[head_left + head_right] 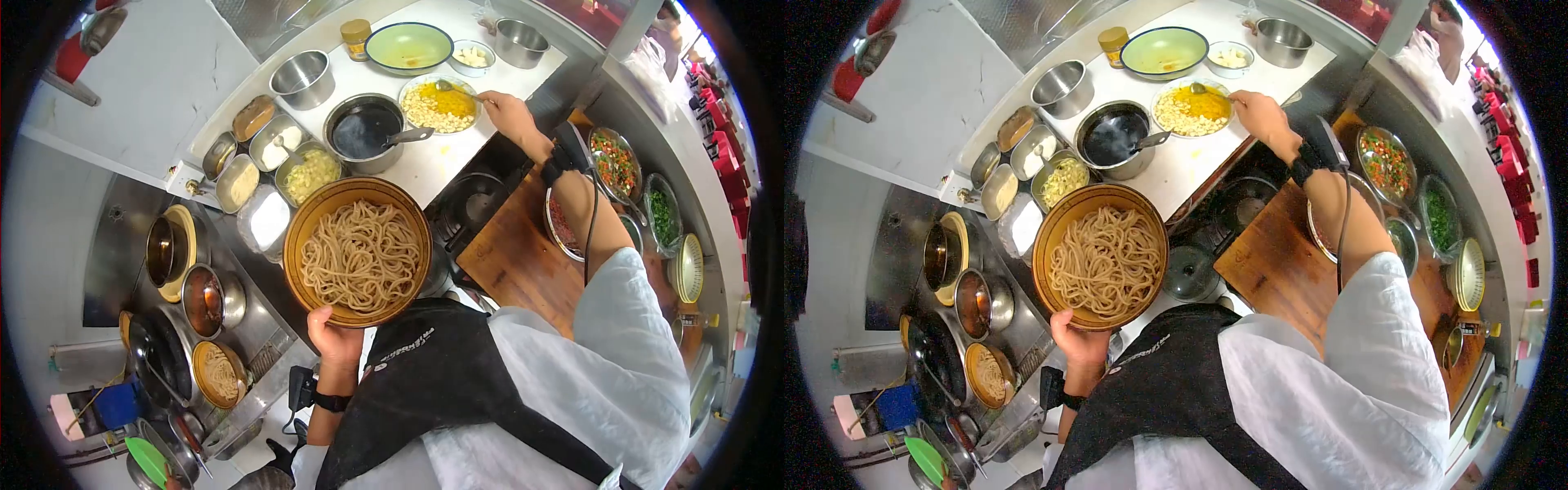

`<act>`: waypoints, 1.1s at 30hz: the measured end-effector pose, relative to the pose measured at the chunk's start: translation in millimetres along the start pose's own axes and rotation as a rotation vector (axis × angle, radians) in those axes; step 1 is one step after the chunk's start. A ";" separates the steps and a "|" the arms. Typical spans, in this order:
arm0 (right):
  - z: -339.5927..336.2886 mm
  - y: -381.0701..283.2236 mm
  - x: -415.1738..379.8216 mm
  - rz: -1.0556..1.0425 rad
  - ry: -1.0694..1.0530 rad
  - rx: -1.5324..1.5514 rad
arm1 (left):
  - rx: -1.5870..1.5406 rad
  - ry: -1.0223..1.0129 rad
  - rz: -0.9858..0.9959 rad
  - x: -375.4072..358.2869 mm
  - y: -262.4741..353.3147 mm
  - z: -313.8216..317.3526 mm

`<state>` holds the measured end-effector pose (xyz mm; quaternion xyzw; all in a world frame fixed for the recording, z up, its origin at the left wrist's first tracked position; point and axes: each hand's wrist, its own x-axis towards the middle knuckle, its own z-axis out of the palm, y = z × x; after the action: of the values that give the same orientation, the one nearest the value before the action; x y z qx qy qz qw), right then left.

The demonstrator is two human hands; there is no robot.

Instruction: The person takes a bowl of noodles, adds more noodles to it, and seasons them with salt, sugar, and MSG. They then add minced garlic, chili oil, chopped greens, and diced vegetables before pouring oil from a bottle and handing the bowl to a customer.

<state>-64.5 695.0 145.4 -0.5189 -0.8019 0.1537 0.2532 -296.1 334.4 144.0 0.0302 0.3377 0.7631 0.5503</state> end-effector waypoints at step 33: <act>-84.4 -30.7 -93.9 -0.443 -0.068 0.292 | -0.084 -0.078 -0.212 51.9 -77.7 87.3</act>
<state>-8.7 595.5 207.5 -0.2831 -0.8733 0.2260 0.3257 -216.3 434.1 151.7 0.0009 0.2852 0.7123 0.6413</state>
